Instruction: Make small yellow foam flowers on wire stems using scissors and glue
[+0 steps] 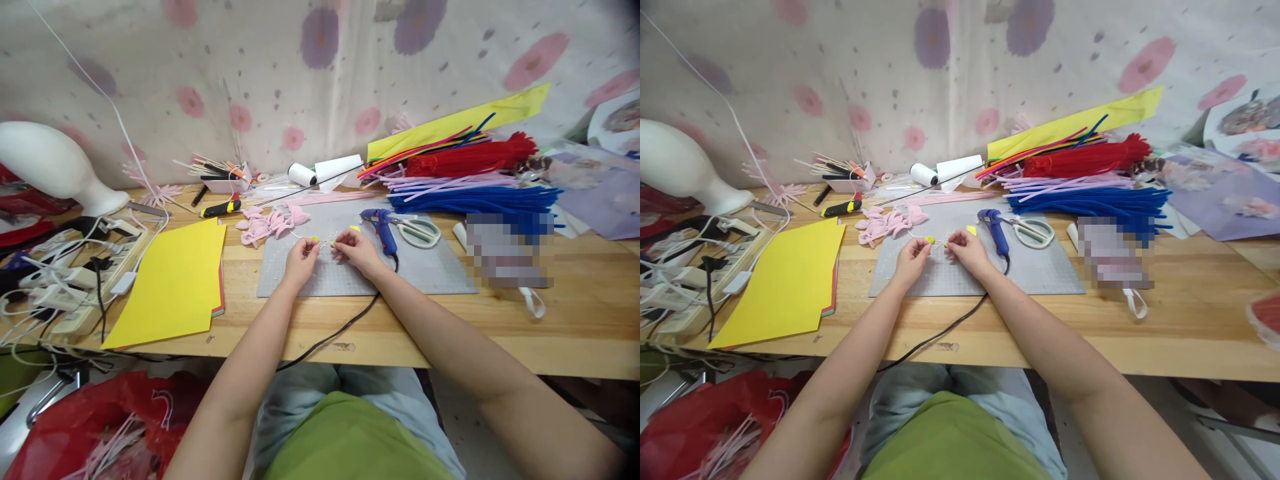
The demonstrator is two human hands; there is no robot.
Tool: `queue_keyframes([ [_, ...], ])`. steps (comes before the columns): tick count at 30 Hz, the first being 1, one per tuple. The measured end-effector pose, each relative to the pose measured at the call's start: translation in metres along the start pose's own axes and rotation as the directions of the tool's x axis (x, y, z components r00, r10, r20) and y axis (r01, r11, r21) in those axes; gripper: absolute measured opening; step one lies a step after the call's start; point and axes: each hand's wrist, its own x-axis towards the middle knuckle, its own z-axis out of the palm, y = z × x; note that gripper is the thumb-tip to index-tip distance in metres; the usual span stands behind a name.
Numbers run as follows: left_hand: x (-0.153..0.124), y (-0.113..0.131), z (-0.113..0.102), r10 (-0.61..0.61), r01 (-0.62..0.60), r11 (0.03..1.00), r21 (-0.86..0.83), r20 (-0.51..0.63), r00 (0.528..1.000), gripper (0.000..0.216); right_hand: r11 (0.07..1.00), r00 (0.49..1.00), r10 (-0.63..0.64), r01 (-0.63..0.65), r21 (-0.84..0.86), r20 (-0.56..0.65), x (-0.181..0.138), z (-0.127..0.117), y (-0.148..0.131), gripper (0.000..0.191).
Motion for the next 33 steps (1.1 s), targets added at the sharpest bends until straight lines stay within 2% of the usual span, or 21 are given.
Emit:
queue_keyframes([
  [7,0.002,0.005,0.013,-0.097,0.084,0.993,-0.084,-0.162,0.982,0.003,0.989,0.999,0.039,-0.036,0.145,-0.022,0.000,0.012,-0.002,0.014],
  [12,0.001,0.006,0.015,-0.060,0.051,0.996,-0.076,-0.128,0.990,0.002,0.982,0.998,0.059,-0.055,0.179,-0.019,0.001,0.018,-0.002,0.014],
  [25,-0.001,0.000,0.015,-0.020,0.022,1.000,0.016,-0.152,0.988,0.006,0.977,0.999,0.048,-0.043,0.211,-0.017,0.000,0.017,0.000,0.020],
  [33,-0.002,0.000,0.014,-0.049,0.048,0.999,-0.013,-0.120,0.992,0.010,0.976,0.999,0.049,-0.046,0.213,-0.006,0.002,0.017,0.001,0.021],
])
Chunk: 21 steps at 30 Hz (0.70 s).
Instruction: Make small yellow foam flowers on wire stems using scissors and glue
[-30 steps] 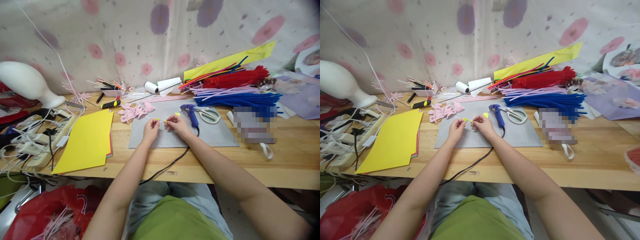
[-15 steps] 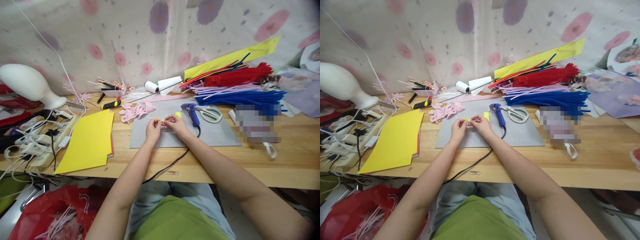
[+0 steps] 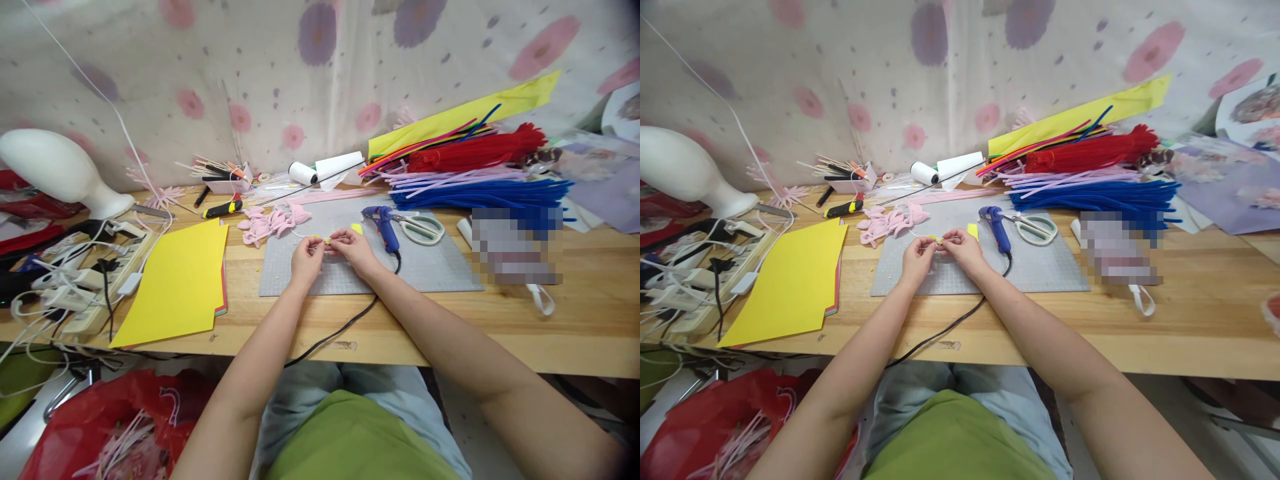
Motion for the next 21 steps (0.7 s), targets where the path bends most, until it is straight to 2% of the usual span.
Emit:
queue_keyframes([
  [8,-0.001,0.003,-0.001,0.015,-0.016,0.999,0.045,0.015,1.000,0.012,1.000,1.000,0.019,-0.018,0.023,-0.020,-0.001,0.002,-0.003,0.019],
  [14,-0.002,0.009,-0.002,0.046,-0.042,0.993,0.110,-0.034,0.998,0.010,1.000,1.000,0.016,-0.016,0.020,-0.015,-0.003,0.004,-0.004,0.019],
  [21,0.000,0.007,-0.001,0.023,-0.021,0.999,0.038,-0.067,0.997,0.007,1.000,0.999,0.015,-0.015,0.007,0.037,-0.004,0.004,-0.004,0.025],
])
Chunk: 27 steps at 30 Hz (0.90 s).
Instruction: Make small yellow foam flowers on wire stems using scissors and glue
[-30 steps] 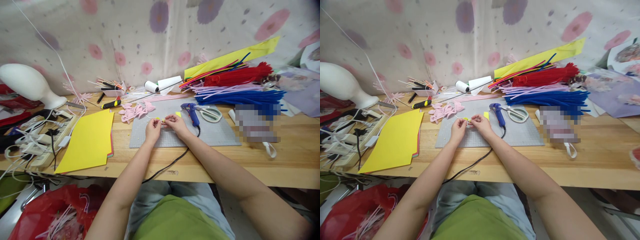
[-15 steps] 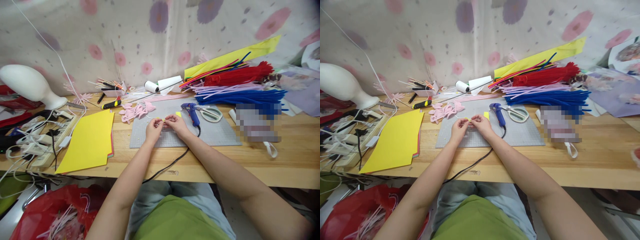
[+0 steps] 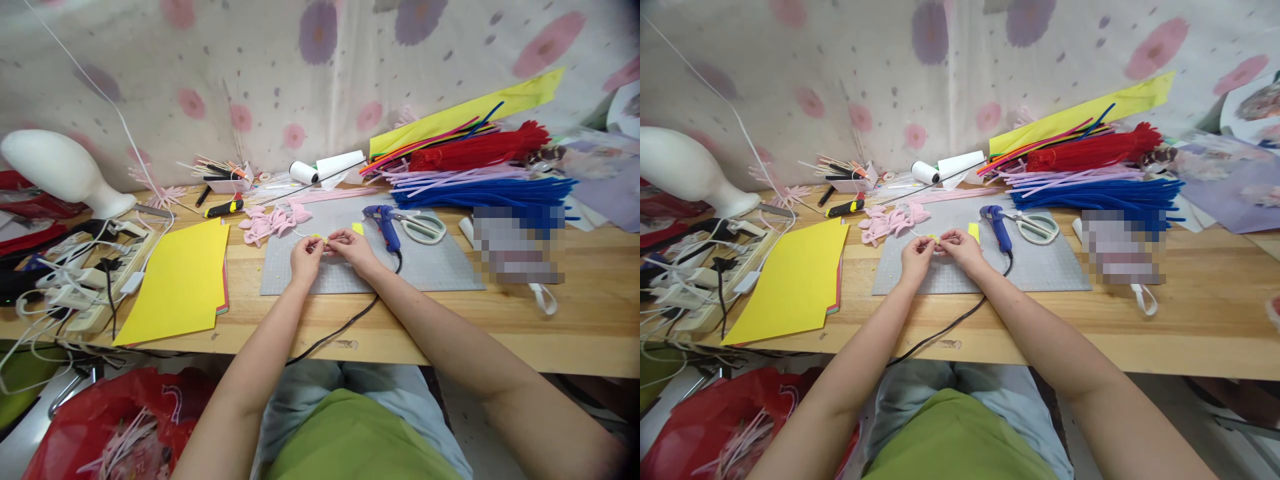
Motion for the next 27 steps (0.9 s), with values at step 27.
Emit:
queue_keyframes([
  [27,0.000,0.008,0.000,-0.101,0.103,0.992,-0.069,0.037,0.994,0.007,0.839,0.947,-0.289,0.320,-0.440,0.137,0.004,-0.010,0.011,0.015],
])
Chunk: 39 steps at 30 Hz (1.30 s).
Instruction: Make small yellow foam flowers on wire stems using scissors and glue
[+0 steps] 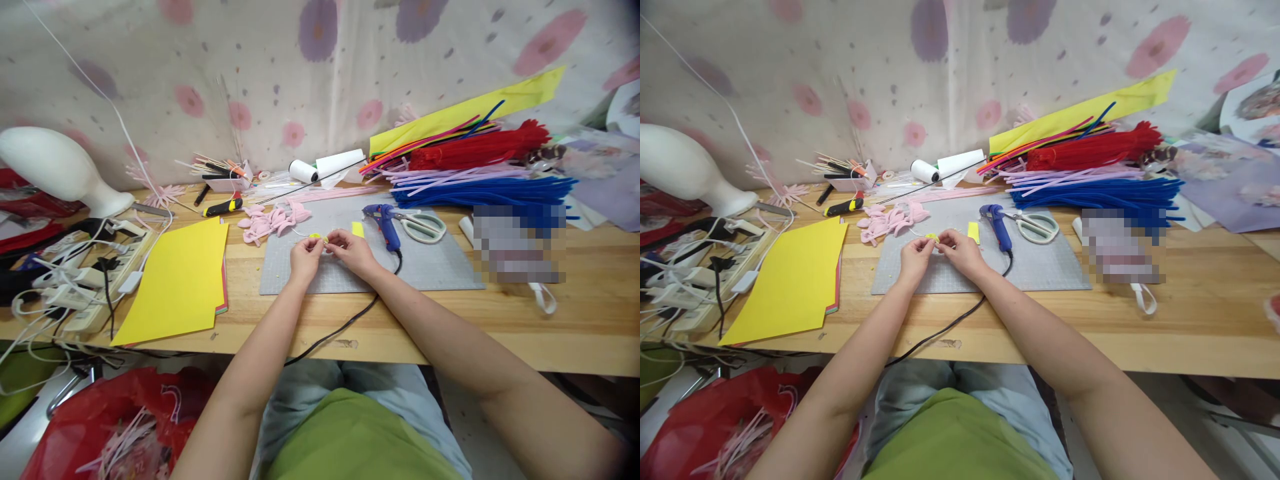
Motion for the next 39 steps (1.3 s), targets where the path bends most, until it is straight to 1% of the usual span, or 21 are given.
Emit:
queue_keyframes([
  [4,0.001,-0.001,0.000,-0.010,0.010,1.000,0.012,-0.005,1.000,0.007,0.999,1.000,-0.031,0.030,-0.041,-0.007,-0.002,-0.001,-0.002,0.013],
  [8,0.002,-0.003,0.000,-0.005,0.005,1.000,0.018,-0.009,1.000,0.008,1.000,1.000,-0.020,0.020,0.009,-0.019,-0.002,0.000,-0.004,0.015],
  [12,0.002,-0.006,0.000,0.016,-0.016,1.000,0.022,-0.007,1.000,0.009,0.981,0.997,0.072,-0.069,0.182,-0.011,0.000,0.002,-0.006,0.026],
  [16,0.002,-0.009,0.000,0.031,-0.031,0.999,0.019,-0.008,0.999,0.010,0.917,0.981,0.188,-0.190,0.352,0.041,0.003,0.001,-0.006,0.037],
  [19,0.002,-0.010,0.000,0.029,-0.029,0.999,0.021,-0.016,0.999,0.012,0.882,0.969,0.237,-0.244,0.403,0.068,0.003,0.000,-0.007,0.040],
  [26,0.003,-0.011,0.000,0.028,-0.028,1.000,-0.001,-0.004,1.000,0.010,0.852,0.958,0.259,-0.287,0.437,0.124,0.001,0.001,-0.010,0.037],
  [29,0.002,-0.011,0.001,0.024,-0.024,1.000,-0.020,0.009,1.000,0.010,0.860,0.961,0.241,-0.277,0.429,0.137,0.000,0.002,-0.010,0.035],
  [31,0.002,-0.011,0.001,0.016,-0.015,0.999,-0.030,0.015,1.000,0.010,0.883,0.968,0.208,-0.247,0.400,0.137,0.000,0.002,-0.009,0.033],
  [33,0.002,-0.012,0.001,0.013,-0.012,1.000,-0.024,0.012,1.000,0.011,0.922,0.980,0.161,-0.190,0.337,0.114,0.000,0.002,-0.007,0.029],
  [36,0.002,-0.012,0.001,0.030,-0.030,0.999,0.018,0.003,1.000,0.012,0.977,0.996,0.078,-0.084,0.195,0.041,0.000,0.003,-0.003,0.021],
  [39,0.002,-0.011,0.000,0.053,-0.053,0.997,0.055,0.001,0.999,0.011,0.996,1.000,0.020,-0.019,0.092,-0.004,-0.001,0.003,0.001,0.014],
])
